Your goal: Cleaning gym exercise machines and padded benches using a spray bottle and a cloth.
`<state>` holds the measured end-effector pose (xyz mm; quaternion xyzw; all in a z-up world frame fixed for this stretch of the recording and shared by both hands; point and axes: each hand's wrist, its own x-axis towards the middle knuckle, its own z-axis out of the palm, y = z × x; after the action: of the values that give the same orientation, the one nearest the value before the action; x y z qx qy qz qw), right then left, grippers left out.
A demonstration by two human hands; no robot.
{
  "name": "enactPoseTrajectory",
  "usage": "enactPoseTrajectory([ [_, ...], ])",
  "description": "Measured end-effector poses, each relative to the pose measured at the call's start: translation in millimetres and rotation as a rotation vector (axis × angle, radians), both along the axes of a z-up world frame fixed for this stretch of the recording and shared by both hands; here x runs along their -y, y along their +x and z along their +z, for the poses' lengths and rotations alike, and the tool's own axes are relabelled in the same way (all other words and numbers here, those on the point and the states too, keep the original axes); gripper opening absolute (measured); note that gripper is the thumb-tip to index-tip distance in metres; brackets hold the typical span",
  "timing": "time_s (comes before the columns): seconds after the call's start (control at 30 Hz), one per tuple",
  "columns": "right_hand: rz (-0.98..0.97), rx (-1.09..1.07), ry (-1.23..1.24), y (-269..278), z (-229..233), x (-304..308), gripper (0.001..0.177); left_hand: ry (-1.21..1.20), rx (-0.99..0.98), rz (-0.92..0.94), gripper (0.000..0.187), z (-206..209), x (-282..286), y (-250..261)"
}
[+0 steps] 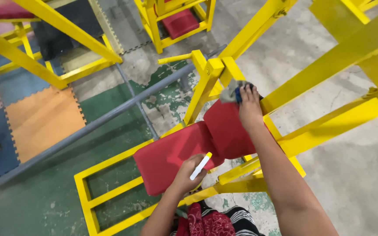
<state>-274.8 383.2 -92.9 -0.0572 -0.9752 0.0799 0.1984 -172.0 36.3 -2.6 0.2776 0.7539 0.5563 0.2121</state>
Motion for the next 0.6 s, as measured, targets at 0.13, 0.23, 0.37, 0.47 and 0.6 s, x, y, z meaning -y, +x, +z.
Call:
enactPoseTrajectory([
  [0.13, -0.022, 0.014, 0.001, 48, 60, 41, 0.055, -0.051, -0.093, -0.016, 0.041, -13, 3, -3],
  [0.23, -0.004, -0.033, -0.218, 86, 94, 75, 0.044, 0.022, -0.186, 0.006, 0.043, -11, 11, 5],
  [0.37, -0.213, 0.294, -1.007, 137, 74, 121, 0.032, -0.067, -0.176, 0.043, 0.034, -1, 26, 12],
  [0.47, -0.160, 0.183, -1.629, 171, 72, 169, 0.031, -0.168, -0.198, 0.015, 0.028, 1, 39, 20],
  [0.6, -0.044, 0.183, -1.768, 204, 87, 214, 0.045, -0.421, -0.190, -0.048, 0.025, 4, 49, 32],
])
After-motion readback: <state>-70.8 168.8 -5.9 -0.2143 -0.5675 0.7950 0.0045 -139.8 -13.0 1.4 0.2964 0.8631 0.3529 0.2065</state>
